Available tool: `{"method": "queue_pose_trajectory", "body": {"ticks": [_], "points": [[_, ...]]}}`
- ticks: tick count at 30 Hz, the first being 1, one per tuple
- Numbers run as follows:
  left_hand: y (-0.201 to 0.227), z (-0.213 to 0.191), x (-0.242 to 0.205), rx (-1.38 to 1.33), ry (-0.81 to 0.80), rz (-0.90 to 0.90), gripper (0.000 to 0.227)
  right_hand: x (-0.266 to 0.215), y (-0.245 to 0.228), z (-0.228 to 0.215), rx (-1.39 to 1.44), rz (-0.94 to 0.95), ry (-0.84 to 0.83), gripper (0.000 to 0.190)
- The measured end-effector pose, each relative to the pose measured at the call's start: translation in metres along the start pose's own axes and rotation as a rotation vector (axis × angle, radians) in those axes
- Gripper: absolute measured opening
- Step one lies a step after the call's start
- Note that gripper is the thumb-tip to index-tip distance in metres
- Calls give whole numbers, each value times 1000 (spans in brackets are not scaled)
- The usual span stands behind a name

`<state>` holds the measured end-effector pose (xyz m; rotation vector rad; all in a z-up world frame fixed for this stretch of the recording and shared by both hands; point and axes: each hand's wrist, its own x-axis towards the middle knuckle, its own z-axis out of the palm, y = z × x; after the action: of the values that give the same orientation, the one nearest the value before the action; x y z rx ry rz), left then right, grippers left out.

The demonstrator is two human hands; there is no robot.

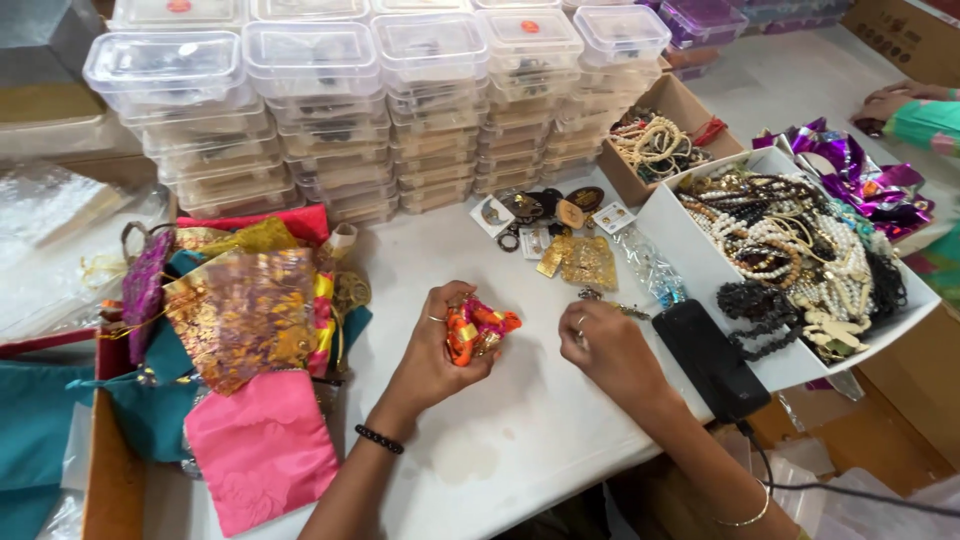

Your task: The person sorts through various small, colorful pouches and jewelry items on a white table. They open pouches, remove earrings and other accessories, and place them into different containers or back onto the table. The camera moves frequently, showing stacks of plastic containers and boxes filled with jewelry.

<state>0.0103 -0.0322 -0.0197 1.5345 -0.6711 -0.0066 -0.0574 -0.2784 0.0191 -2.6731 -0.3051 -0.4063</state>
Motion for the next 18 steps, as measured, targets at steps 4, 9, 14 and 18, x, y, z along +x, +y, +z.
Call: {"method": "queue_pose_trajectory", "body": {"ticks": [4, 9, 14, 18], "points": [[1, 0, -3, 46, -14, -97, 78, 31, -39, -3, 359, 179, 89, 10], [-3, -1, -2, 257, -12, 148, 84, 50, -67, 14, 632, 149, 118, 14], [1, 0, -2, 144, -11, 22, 79, 56, -34, -17, 390, 272, 349, 15], [3, -2, -3, 160, -7, 33, 77, 47, 38, -26, -91, 366, 364, 15]]}}
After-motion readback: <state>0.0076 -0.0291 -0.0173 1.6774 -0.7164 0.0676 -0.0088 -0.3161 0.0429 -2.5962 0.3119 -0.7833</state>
